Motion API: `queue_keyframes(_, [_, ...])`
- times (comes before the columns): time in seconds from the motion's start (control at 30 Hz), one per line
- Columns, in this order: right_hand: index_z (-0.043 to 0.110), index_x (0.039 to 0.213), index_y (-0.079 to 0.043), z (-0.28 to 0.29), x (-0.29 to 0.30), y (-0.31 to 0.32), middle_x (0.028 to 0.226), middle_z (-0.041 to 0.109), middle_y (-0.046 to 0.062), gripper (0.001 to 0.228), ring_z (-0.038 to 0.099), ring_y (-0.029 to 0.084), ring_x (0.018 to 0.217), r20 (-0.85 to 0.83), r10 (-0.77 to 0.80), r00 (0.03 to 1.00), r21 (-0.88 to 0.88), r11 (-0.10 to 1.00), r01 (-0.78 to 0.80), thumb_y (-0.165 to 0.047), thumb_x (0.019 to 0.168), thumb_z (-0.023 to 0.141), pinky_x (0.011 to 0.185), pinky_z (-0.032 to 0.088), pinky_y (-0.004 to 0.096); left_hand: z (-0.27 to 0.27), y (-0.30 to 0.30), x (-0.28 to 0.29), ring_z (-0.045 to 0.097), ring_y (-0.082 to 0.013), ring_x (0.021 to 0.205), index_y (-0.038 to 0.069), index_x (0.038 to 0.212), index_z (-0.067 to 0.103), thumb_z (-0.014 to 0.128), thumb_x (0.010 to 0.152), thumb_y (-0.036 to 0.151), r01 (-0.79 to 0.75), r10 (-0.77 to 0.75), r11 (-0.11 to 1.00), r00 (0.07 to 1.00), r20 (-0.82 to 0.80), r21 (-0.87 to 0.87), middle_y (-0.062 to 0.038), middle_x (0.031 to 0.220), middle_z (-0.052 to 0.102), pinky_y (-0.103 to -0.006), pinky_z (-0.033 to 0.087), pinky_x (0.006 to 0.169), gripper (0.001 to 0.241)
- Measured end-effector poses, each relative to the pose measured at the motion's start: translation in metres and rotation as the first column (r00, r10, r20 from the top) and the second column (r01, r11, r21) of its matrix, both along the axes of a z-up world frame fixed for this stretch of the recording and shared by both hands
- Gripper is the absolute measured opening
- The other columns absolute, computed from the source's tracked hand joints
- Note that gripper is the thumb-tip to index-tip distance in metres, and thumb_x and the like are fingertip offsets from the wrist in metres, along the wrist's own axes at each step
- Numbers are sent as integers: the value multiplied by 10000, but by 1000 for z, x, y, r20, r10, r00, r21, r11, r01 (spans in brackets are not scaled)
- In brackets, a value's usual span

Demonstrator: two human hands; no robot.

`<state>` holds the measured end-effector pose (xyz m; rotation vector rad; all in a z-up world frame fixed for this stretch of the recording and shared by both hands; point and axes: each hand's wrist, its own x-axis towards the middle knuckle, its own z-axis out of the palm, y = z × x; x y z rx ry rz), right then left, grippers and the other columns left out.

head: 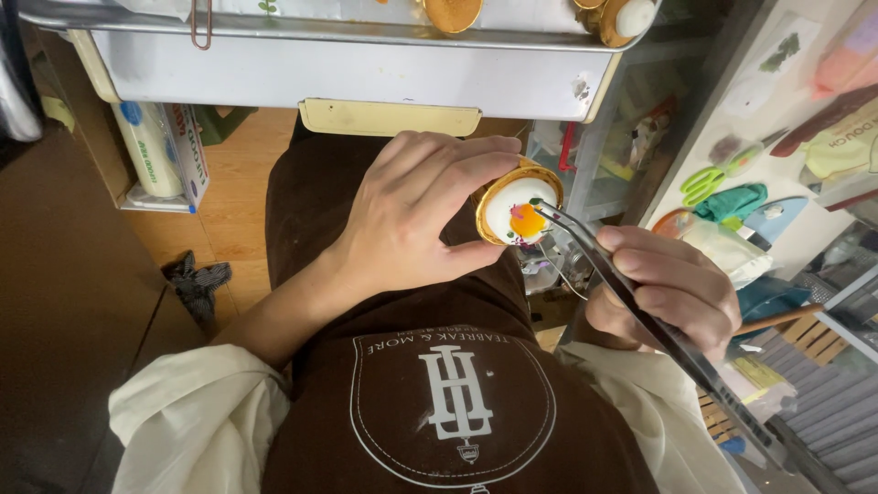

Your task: Decorating individual tarts with glaze, leaves, and dried petals.

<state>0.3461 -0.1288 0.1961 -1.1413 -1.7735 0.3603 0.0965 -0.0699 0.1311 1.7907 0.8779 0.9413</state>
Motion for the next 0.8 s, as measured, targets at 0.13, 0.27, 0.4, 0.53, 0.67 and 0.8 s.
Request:
queue_keyframes(0.13, [493,1007,15,-10,11,-4,900,621,202,293,758,343,882,4,53,999,-20,998,-53,7,896,764,741,651,396,-1,1,0,649,-231,1150,84,1404,525,942,788,255,3,-3,1000,1000,10,2,-54,1348,656,-389,495,1011,764])
queue_keyframes(0.27, [528,985,11,-29,26,-10,817,642,197,292,739,278,746,-221,61,973,115,993,-36,24,824,771,661,617,397,-4,2,0,647,-238,1140,76,1397,529,948,792,257,4,-4,1000,1000,3,9,-59,1339,659,-389,496,1005,758])
queue_keyframes(0.4, [546,1009,4,-25,16,4,851,674,156,267,752,245,728,-337,-12,941,112,992,53,-80,888,769,651,623,381,-2,5,-1,647,-247,1145,74,1391,534,946,790,252,11,-11,1000,1000,-6,15,-63,1339,661,-394,499,1014,750])
queue_keyframes(0.53, [533,996,30,-28,13,5,849,667,192,273,732,288,716,-331,-7,944,-2,1000,7,-108,912,753,611,612,414,-3,5,0,650,-252,1161,72,1387,537,939,801,245,17,-17,1000,1000,-9,7,-69,1355,660,-395,500,1028,731])
queue_keyframes(0.67, [523,987,-1,-29,6,10,811,657,170,254,730,237,675,-382,-95,919,-56,995,79,-114,927,742,567,580,345,-2,6,0,650,-260,1146,59,1374,544,933,799,257,14,-14,1000,1000,-12,-1,-85,1343,657,-397,500,1020,722])
queue_keyframes(0.8, [531,1038,3,-23,-9,10,848,642,150,277,712,224,716,-400,-164,902,-139,983,117,-134,944,753,577,598,349,1,7,-1,653,-256,1137,54,1373,556,934,793,253,27,-27,1000,999,-30,2,-82,1348,661,-395,502,1016,720])
